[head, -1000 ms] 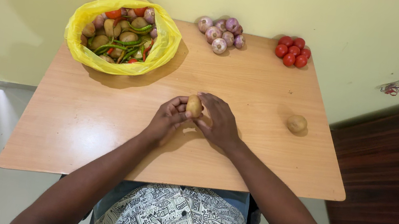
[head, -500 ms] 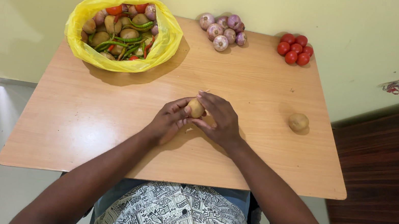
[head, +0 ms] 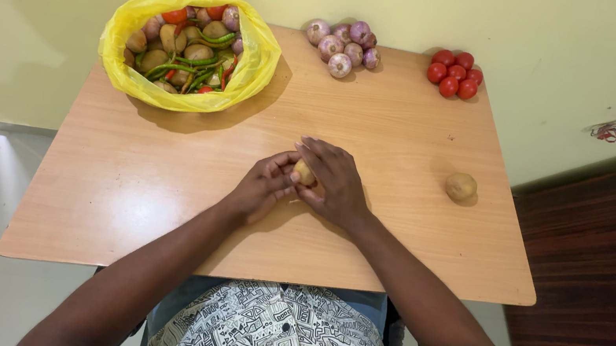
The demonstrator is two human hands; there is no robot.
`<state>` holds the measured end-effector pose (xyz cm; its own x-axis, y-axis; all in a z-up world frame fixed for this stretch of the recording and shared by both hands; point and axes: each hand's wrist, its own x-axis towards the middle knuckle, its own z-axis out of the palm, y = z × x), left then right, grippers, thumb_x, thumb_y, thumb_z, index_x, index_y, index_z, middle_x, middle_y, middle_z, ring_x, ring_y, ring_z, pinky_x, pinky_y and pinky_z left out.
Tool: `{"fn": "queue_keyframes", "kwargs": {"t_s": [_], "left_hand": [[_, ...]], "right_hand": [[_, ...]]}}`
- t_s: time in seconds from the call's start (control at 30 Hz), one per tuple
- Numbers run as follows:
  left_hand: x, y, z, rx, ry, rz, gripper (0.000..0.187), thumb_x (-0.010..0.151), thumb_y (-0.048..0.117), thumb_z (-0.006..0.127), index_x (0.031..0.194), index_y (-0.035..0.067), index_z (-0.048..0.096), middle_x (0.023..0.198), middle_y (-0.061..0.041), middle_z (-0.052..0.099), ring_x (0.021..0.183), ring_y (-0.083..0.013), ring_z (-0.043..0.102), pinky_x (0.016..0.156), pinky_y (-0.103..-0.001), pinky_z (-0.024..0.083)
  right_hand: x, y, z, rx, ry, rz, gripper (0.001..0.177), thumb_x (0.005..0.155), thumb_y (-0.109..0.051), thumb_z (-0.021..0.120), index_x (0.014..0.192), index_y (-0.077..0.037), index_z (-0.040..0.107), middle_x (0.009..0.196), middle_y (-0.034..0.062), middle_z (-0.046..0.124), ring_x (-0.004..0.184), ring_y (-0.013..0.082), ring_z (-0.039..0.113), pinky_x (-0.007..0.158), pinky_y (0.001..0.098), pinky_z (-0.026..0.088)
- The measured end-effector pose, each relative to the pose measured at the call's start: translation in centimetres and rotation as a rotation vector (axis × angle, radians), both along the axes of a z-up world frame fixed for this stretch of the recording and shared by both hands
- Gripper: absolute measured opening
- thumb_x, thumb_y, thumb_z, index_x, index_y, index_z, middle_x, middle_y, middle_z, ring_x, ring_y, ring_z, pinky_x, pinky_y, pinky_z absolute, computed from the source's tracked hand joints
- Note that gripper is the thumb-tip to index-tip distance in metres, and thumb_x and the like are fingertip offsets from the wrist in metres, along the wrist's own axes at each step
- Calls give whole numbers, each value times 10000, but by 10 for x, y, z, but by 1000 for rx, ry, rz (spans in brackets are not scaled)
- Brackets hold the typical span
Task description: The person picks up an onion, a tomato, and potatoes from a table and a plastic bag, turning each item over by hand before placing it on the table or with other similar items.
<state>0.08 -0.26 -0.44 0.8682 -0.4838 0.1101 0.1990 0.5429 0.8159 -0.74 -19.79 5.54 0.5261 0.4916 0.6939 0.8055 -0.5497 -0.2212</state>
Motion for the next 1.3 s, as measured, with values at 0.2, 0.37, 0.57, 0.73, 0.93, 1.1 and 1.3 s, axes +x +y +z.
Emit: {"fn": "queue_keyframes", "kwargs": {"t_s": [0.2, 0.37, 0.57, 0.73, 0.93, 1.1, 1.3], "left_hand": [[4, 4, 0, -215, 101, 25, 392, 1005, 99, 644, 1351, 16, 479, 1238, -111, 645, 1140, -212, 657, 1052, -384, 544], [0, 6, -1, -239, 70, -5, 457, 1012, 101, 676, 1414, 30, 473, 1189, -122, 652, 1102, -226, 662, 1020, -397, 541], [-5, 2, 5, -89, 47, 22, 451, 938, 88, 721, 1304, 101, 458, 1216, -120, 660, 1136, -215, 665, 999, -381, 534], [-1, 0, 1, -88, 4, 123, 436, 945, 57, 720, 1281, 120, 449, 1189, -126, 649, 1111, -221, 655, 971, -388, 535], [-1, -3, -6, -72, -57, 173, 379, 977, 66, 638, 1283, 116, 419, 1165, -127, 651, 1049, -209, 666, 942, -353, 549], [6, -2, -19, -92, -53, 187, 287, 1094, 11, 635, 1303, 52, 442, 1001, -112, 549, 983, -201, 610, 911, -362, 551], [-8, -10, -2, 192, -286, 290, 380, 947, -81, 671, 1216, 52, 437, 1133, -121, 623, 1067, -175, 614, 933, -307, 545]], "right_hand": [[-2, 0, -12, 32, -161, -52, 551, 874, -199, 872, 1371, -124, 646, 1389, 65, 641, 1292, 240, 626, 1085, 423, 515], [-8, 3, 2, -47, -160, -54, 543, 887, -201, 806, 1383, -90, 614, 1387, 102, 653, 1295, 278, 617, 1082, 453, 491], [-9, 9, 8, -77, -6, -80, 770, 825, -208, 795, 1465, 49, 451, 1352, 216, 606, 1251, 375, 601, 1058, 517, 456], [-11, 7, -4, -67, -113, -41, 630, 870, -100, 781, 1437, -3, 525, 1407, 174, 615, 1263, 328, 632, 1098, 446, 511], [-8, 3, -9, 2, -121, -2, 564, 900, -42, 773, 1417, -9, 550, 1442, 162, 596, 1281, 317, 628, 1116, 421, 523], [-6, 4, -9, -42, -59, 13, 638, 873, -72, 780, 1449, -45, 509, 1486, 152, 550, 1314, 320, 597, 1153, 454, 481], [-5, 4, -4, -47, 207, 43, 819, 785, -120, 790, 1503, 0, 414, 1488, 183, 518, 1333, 361, 539, 1158, 491, 421]]}}
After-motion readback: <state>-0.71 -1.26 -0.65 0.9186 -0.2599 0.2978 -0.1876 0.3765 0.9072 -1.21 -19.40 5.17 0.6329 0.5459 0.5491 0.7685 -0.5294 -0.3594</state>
